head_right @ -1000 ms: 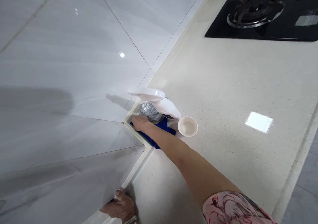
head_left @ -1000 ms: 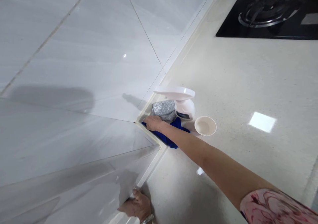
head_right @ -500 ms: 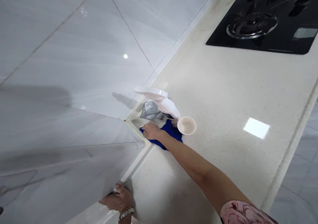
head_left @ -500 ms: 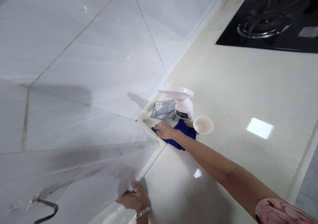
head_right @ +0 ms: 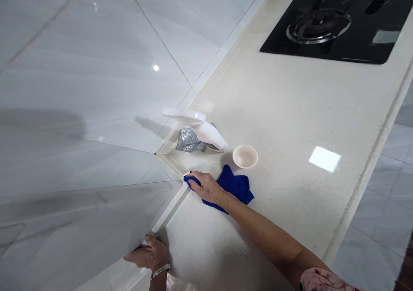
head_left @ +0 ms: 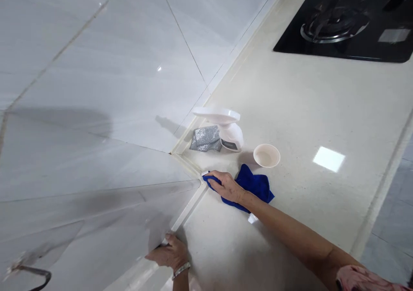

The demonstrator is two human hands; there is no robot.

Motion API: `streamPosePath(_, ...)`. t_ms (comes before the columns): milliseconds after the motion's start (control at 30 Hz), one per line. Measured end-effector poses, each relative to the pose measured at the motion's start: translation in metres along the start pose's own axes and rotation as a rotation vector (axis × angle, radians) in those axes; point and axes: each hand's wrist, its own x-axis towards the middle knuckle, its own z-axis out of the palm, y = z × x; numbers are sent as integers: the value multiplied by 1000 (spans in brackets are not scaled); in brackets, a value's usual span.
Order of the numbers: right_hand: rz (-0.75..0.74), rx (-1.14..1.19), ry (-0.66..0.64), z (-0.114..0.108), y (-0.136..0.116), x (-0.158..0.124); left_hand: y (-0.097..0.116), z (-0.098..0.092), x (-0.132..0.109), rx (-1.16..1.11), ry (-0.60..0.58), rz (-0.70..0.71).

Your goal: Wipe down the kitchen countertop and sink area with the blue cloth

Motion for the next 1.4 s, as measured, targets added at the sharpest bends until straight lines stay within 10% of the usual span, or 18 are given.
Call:
streamPosePath(300,51,33,-59,14,8,28,-6,-1,-5,44,31,30)
streamPosePath(600,174,-754,-65,3,-13,88,-12,-2,-3,6,36,101)
streamPosePath(1067,-182,-864,-327,-2,-4,71,-1,-2,-4,7,22,55)
streamPosePath(1400,-32,-788,-345,-28,-4,21,-5,0,-2,7,7,56)
